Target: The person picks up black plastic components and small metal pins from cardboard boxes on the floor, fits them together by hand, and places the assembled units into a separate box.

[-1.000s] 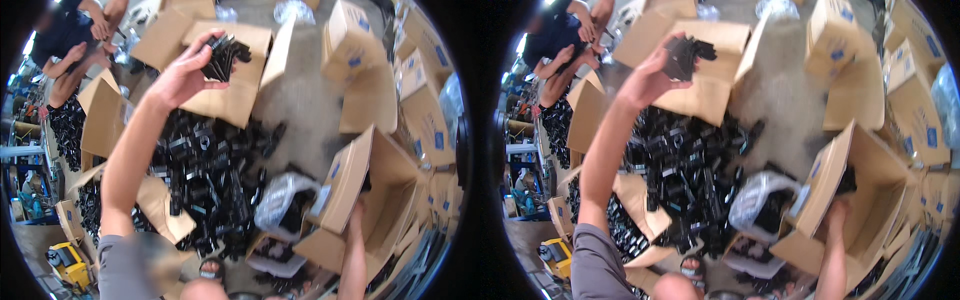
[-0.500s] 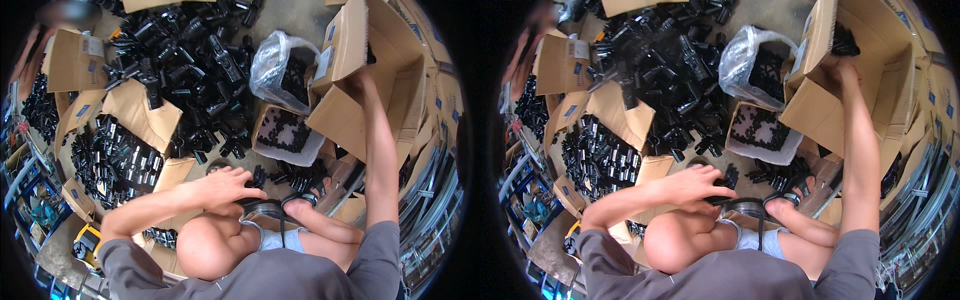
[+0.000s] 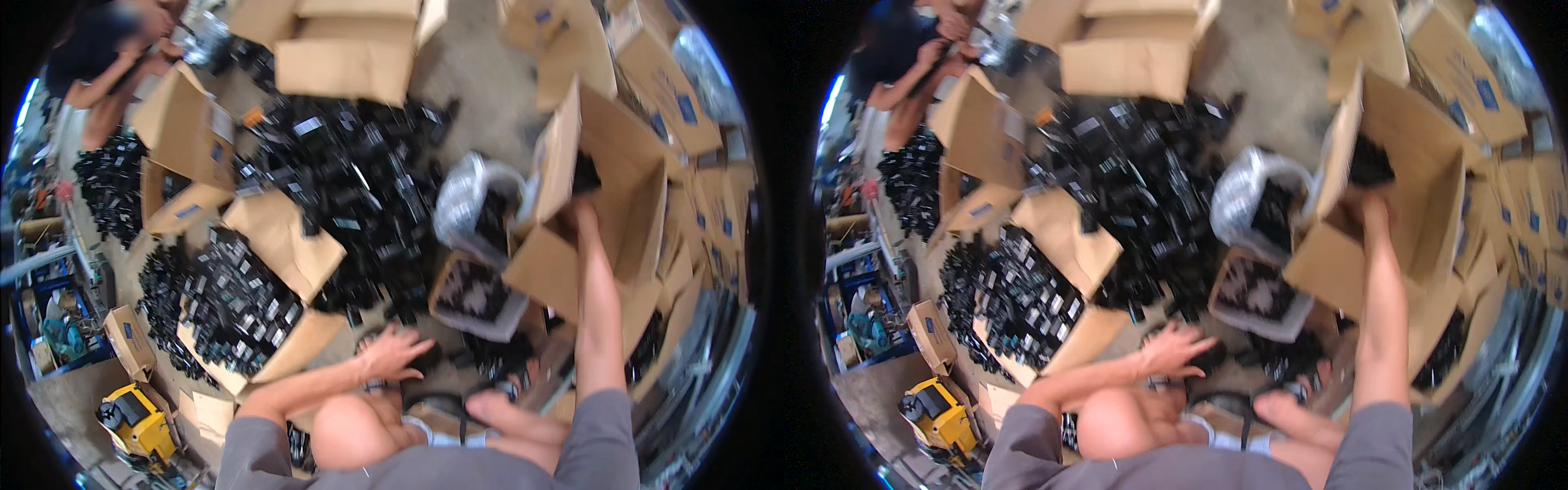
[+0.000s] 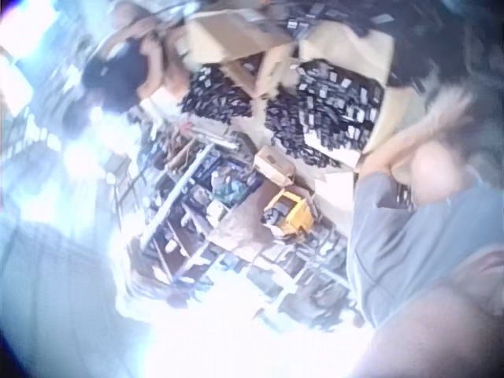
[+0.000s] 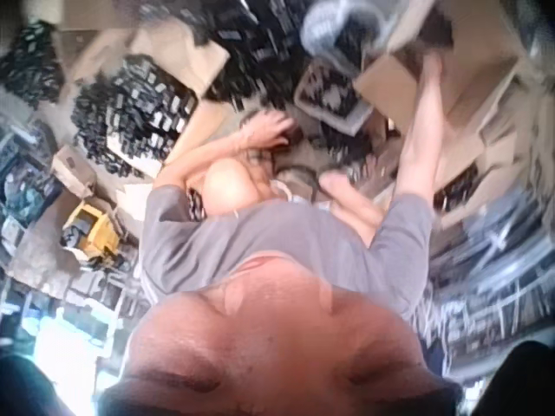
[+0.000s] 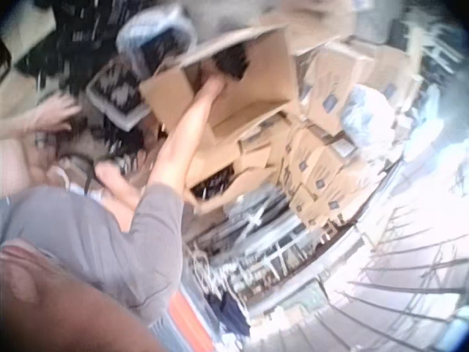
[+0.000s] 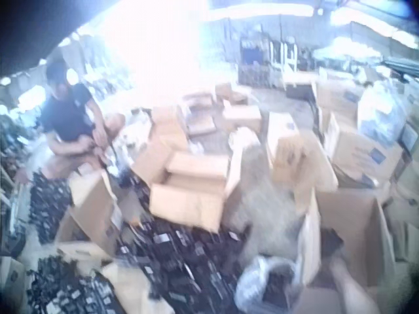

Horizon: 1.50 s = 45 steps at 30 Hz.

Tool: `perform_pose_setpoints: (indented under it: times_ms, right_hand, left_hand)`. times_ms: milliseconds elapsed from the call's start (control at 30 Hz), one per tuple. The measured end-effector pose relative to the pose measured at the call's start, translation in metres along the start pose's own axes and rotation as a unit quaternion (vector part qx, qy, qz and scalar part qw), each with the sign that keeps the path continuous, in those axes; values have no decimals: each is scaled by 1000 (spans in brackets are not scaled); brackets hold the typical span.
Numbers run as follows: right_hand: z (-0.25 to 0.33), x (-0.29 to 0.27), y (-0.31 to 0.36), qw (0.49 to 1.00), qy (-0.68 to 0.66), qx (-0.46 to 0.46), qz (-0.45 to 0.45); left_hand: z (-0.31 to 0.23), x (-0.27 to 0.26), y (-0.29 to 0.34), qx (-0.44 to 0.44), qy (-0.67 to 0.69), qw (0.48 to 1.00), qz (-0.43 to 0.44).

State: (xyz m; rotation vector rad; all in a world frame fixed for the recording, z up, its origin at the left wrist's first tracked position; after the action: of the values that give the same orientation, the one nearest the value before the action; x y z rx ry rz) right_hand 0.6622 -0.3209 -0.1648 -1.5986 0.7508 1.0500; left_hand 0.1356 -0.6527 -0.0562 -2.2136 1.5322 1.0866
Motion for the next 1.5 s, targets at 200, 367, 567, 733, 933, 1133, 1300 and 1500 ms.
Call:
perform_pose_setpoints:
  times_ms: [200,367,567,733,933,1133,1300,1500]
  right_hand:
    - [-59,28,30,971,-71,157,-165]
    - [-63,14,24,970,-120,161,-134]
    - [-63,18,10,991,-3,121,-53]
    - [-66,23,13,980,19,103,170]
    - [-52,-43,37,964,195,-105,145]
    - [-55,-55,46,952,129,-84,265]
    - [-64,-27,34,954,82,-79,277]
    - [-31,-89,45,917,155,-166,328]
  left_hand:
    - [34,-45,17,-104,-96,981,-132]
    - [28,-57,26,-124,-29,976,-175]
    - [53,-298,-36,-91,-70,936,-332]
    - [218,-481,-125,-111,-151,817,-545]
    - [350,-518,-230,-393,-179,843,-321]
    - [396,-507,-256,-494,-160,827,-215]
    - [388,-517,-290,-435,-206,863,-153]
    - [336,-582,-250,-352,-257,854,-285]
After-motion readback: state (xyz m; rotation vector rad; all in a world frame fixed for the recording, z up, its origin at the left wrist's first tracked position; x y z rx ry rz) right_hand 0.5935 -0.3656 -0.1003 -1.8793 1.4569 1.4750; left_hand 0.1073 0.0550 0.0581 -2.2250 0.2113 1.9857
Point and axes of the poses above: each hand's wrist, its own y-axis away from the middle knuckle, its own x-axis out of the palm, z = x × y, the point moved 7 cm from there along -y, towards the middle knuckle, and after that the axes turned 8 degrees about x, right-handed, at the moved point
